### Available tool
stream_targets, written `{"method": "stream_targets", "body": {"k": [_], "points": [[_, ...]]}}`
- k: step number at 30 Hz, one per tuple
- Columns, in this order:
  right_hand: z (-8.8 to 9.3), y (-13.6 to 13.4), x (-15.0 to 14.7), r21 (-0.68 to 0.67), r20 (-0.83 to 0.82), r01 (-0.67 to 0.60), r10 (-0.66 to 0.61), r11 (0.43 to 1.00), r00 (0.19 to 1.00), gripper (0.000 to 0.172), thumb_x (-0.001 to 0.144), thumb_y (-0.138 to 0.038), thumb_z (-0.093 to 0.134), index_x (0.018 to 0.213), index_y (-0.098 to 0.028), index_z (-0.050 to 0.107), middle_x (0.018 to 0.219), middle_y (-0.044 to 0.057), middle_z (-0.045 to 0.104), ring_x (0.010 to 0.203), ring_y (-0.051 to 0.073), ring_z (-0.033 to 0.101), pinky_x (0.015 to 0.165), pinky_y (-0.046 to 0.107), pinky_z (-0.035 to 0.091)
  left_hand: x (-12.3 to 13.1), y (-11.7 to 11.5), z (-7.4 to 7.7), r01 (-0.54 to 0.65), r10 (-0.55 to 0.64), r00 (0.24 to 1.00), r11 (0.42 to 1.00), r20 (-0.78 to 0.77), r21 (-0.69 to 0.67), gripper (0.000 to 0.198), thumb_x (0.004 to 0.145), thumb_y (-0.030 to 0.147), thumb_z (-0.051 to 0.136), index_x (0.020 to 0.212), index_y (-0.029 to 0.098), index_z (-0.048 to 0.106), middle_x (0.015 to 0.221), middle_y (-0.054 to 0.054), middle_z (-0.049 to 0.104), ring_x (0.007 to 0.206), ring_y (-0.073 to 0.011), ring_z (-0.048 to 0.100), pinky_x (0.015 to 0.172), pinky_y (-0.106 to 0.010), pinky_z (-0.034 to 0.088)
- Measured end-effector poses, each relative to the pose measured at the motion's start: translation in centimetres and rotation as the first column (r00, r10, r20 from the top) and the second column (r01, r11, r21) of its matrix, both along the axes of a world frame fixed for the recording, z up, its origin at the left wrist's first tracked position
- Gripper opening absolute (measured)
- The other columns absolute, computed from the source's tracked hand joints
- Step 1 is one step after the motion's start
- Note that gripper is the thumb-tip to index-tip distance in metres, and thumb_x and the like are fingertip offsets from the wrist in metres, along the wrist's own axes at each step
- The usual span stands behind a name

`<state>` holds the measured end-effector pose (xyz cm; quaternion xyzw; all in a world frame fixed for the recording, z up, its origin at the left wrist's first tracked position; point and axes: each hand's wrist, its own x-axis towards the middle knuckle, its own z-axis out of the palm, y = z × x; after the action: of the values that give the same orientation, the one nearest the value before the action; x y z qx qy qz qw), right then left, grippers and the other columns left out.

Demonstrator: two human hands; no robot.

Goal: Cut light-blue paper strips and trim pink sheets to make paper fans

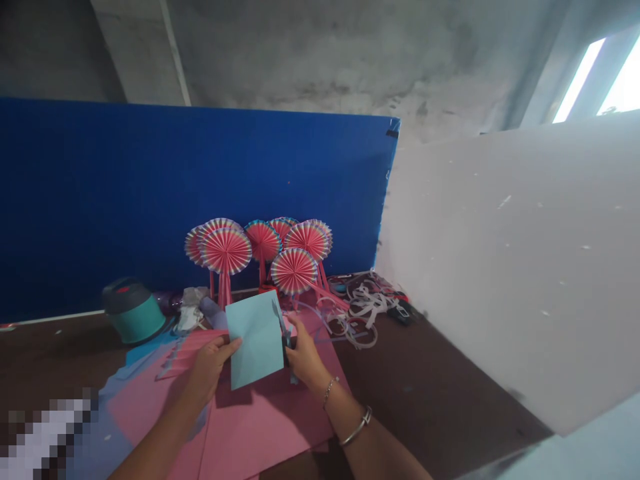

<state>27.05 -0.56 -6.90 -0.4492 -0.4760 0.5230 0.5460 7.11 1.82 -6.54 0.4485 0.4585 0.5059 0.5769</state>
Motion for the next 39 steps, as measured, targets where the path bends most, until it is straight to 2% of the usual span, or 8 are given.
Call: {"method": "stream_targets", "body": {"k": [9,17,22,27,32,36,39], "points": [[-0.8,0.3,0.1,0.023,0.001,0.009,-0.009,1.0,1.0,0.069,0.06,-0.025,0.065,0.125,-0.018,0.043,0.062,-0.007,0.059,0.046,0.01,0.052,0.045,0.02,0.039,0.1,0.0,0.1,-0.012,0.012,1.0,1.0,0.016,-0.002,0.042,0.052,0.042,0.082,0.081,0.015,0.07,0.077,-0.007,0.076,0.079,-0.0279,0.07,0.073,-0.035,0.052],[-0.7,0.2,0.2,0.02,0.076,0.037,-0.039,0.999,0.996,0.064,0.061,-0.025,0.065,0.122,-0.016,0.046,0.058,-0.007,0.059,0.046,0.012,0.052,0.045,0.021,0.04,0.1,-0.1,0.3,-0.013,0.013,1.0,1.0,0.008,-0.003,0.043,0.051,0.041,0.083,0.081,0.013,0.071,0.078,-0.008,0.076,0.077,-0.0274,0.071,0.075,-0.035,0.052],[-0.9,0.4,0.2,0.002,0.135,0.075,-0.075,0.997,0.988,0.067,0.061,-0.025,0.067,0.124,-0.017,0.047,0.064,-0.004,0.062,0.052,0.013,0.056,0.047,0.022,0.042,0.0,-0.1,0.3,0.018,-0.018,1.0,1.0,-0.002,-0.001,0.04,0.054,0.041,0.081,0.081,0.014,0.071,0.076,-0.008,0.076,0.075,-0.0272,0.071,0.072,-0.035,0.053],[-1.2,0.6,0.3,0.029,0.123,0.09,-0.093,0.996,0.988,0.07,0.063,-0.03,0.067,0.127,-0.014,0.045,0.06,-0.006,0.058,0.049,0.013,0.053,0.045,0.022,0.04,0.1,0.0,-0.1,0.022,-0.023,0.999,0.999,-0.025,-0.031,0.042,0.053,0.039,0.083,0.083,0.013,0.071,0.076,-0.008,0.076,0.076,-0.0267,0.071,0.07,-0.034,0.054],[-1.5,0.9,0.6,0.079,0.142,0.137,-0.147,0.987,0.979,0.063,0.064,-0.029,0.068,0.123,-0.016,0.05,0.059,-0.006,0.057,0.051,0.014,0.052,0.046,0.022,0.04,0.2,0.0,-0.3,0.06,-0.06,0.998,0.998,-0.013,-0.035,0.043,0.053,0.039,0.083,0.085,0.013,0.07,0.078,-0.008,0.076,0.076,-0.0278,0.071,0.07,-0.034,0.054],[-1.6,1.0,0.8,0.096,0.128,0.134,-0.146,0.986,0.981,0.062,0.063,-0.028,0.068,0.121,-0.016,0.05,0.064,-0.004,0.059,0.053,0.014,0.054,0.049,0.023,0.043,0.3,0.0,-0.3,0.065,-0.066,0.998,0.997,-0.017,-0.036,0.041,0.052,0.036,0.083,0.083,0.014,0.07,0.077,-0.008,0.077,0.074,-0.0261,0.071,0.07,-0.033,0.054],[-1.5,1.0,0.8,0.09,0.124,0.119,-0.13,0.989,0.984,0.06,0.064,-0.026,0.067,0.121,-0.016,0.051,0.061,-0.006,0.056,0.049,0.012,0.05,0.047,0.021,0.04,0.4,0.0,-0.3,0.064,-0.066,0.997,0.997,-0.027,-0.042,0.039,0.052,0.035,0.083,0.082,0.014,0.07,0.076,-0.007,0.076,0.072,-0.0252,0.071,0.069,-0.033,0.055]]}}
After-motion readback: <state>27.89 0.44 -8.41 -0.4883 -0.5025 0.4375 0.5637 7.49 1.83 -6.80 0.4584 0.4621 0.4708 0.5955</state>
